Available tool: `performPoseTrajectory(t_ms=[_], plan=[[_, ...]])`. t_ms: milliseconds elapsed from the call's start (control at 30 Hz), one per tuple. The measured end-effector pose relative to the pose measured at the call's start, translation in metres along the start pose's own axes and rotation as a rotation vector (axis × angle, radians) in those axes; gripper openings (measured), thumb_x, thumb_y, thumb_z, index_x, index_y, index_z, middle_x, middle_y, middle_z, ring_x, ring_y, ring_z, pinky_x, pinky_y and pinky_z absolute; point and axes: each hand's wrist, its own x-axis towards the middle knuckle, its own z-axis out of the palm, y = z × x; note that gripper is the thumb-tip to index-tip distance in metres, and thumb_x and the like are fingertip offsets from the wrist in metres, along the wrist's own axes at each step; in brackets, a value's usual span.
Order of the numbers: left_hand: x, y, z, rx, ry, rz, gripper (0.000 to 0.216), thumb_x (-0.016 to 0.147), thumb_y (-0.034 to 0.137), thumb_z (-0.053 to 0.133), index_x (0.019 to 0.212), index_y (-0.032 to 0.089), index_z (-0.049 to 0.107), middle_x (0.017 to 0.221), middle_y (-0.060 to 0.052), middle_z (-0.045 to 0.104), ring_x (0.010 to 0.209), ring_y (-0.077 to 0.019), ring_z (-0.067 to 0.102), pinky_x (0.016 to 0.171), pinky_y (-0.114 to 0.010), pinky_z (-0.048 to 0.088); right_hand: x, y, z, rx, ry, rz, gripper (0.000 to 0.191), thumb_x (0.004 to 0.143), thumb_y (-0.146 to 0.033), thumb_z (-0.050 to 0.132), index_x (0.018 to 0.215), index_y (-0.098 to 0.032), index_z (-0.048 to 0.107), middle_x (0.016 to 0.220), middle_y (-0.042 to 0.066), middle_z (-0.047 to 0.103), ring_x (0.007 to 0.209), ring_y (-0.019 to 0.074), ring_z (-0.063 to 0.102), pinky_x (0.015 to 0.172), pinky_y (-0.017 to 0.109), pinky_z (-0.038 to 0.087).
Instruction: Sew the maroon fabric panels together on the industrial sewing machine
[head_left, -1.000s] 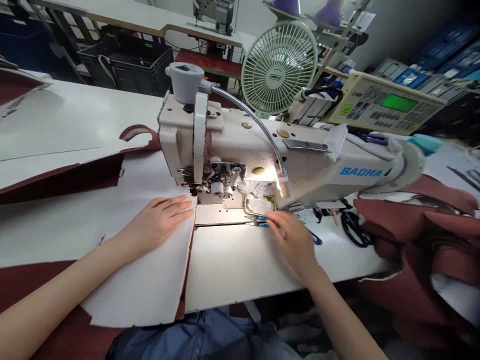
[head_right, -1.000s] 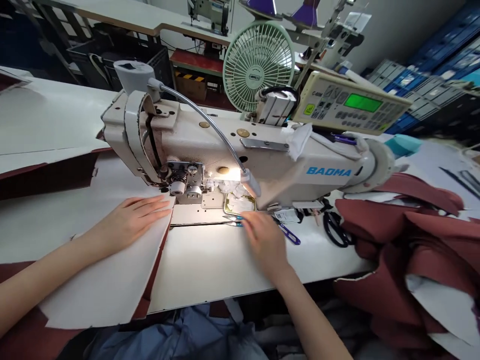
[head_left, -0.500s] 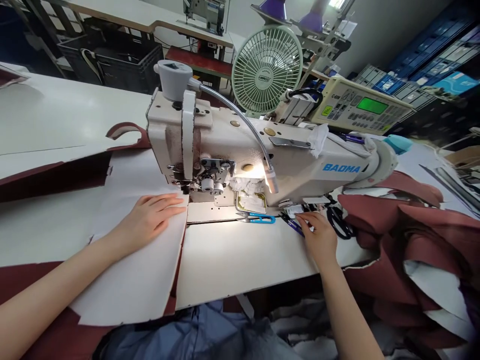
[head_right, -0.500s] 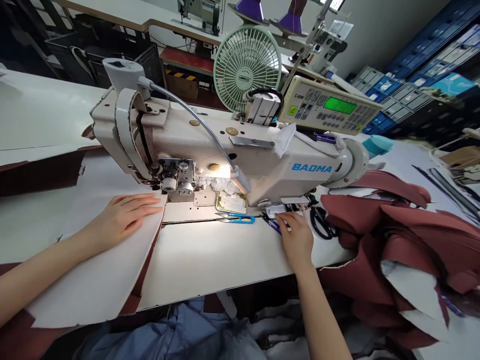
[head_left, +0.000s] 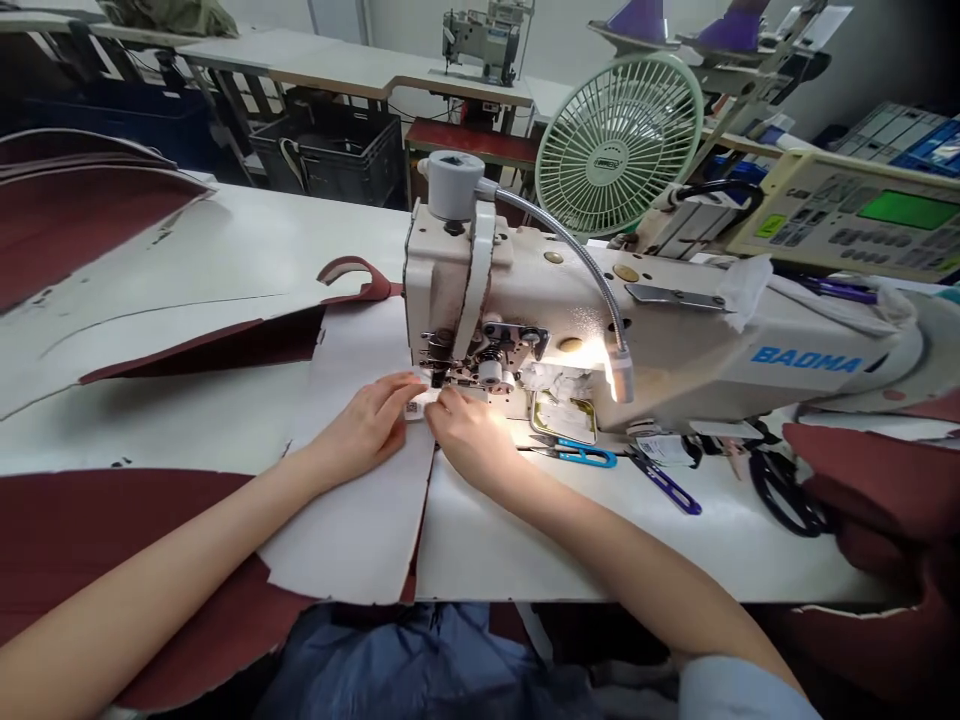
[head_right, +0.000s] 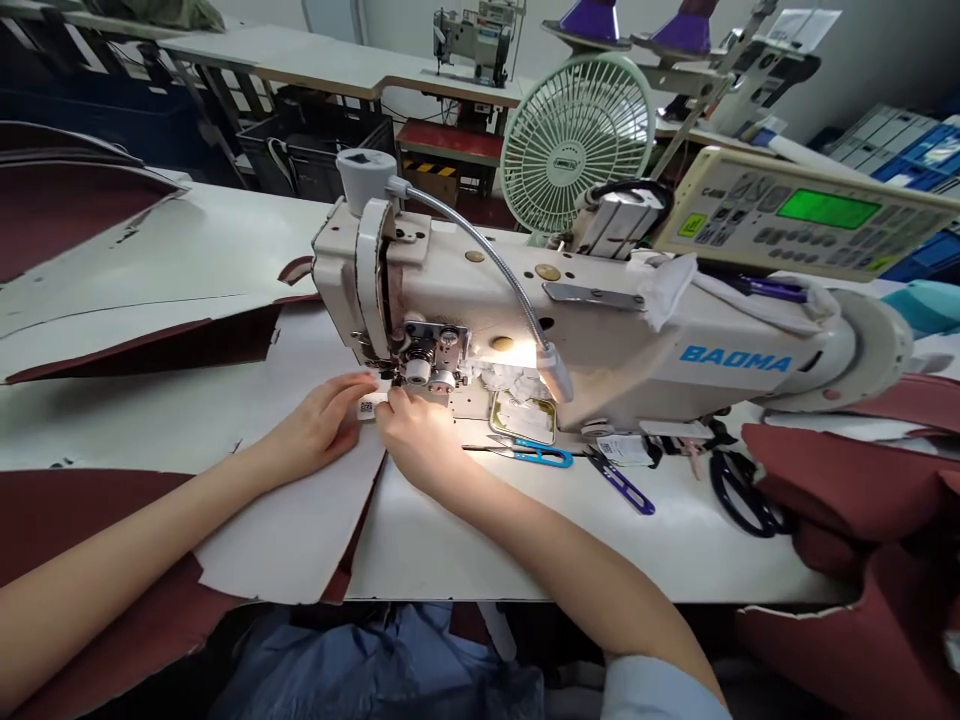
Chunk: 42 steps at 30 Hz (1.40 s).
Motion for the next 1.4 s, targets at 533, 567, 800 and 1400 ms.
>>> performPoseTrajectory(t_ms=[533, 567, 800, 1400], plan=[[0.006, -0.001, -0.004, 0.062, -0.226, 0.061, 0.052, 0.091, 0.005, 0.039, 0.140, 0.021, 0.046, 0.137, -0.008, 0.055, 0.131, -0.0239, 0.047, 0.107, -0.044, 0.045, -0.035, 0.007, 0.023, 0.256, 0.199, -0.070, 0.028, 0.097, -0.030, 0.055, 0.119, -0.015, 0.064, 0.121, 0.011, 0.066, 0.100, 0.0250, 0.057, 0.083, 0.039, 0.048], [0.007, -0.001, -0.004, 0.063, -0.228, 0.064, 0.052, 0.091, 0.005, 0.039, 0.140, 0.021, 0.046, 0.137, -0.008, 0.055, 0.131, -0.0238, 0.047, 0.107, -0.043, 0.045, -0.034, 0.007, 0.023, 0.258, 0.197, -0.071, 0.029, 0.096, -0.029, 0.057, 0.119, -0.014, 0.064, 0.122, 0.011, 0.066, 0.101, 0.0254, 0.057, 0.083, 0.040, 0.048], [0.014, -0.002, -0.006, 0.043, -0.267, 0.030, 0.054, 0.085, 0.003, 0.040, 0.135, 0.021, 0.051, 0.135, -0.008, 0.055, 0.128, -0.0237, 0.049, 0.107, -0.044, 0.044, -0.033, 0.006, 0.026, 0.240, 0.177, -0.077, 0.026, 0.096, -0.027, 0.055, 0.118, -0.015, 0.064, 0.121, 0.012, 0.066, 0.103, 0.0259, 0.058, 0.082, 0.040, 0.047], [0.032, -0.027, -0.004, 0.107, -0.296, 0.039, 0.045, 0.093, 0.012, 0.042, 0.132, 0.026, 0.059, 0.120, -0.007, 0.063, 0.119, -0.0229, 0.052, 0.100, -0.040, 0.044, -0.021, 0.012, 0.027, 0.208, 0.124, -0.004, 0.031, 0.099, -0.027, 0.049, 0.126, -0.016, 0.060, 0.136, 0.011, 0.059, 0.111, 0.0271, 0.054, 0.087, 0.042, 0.044]])
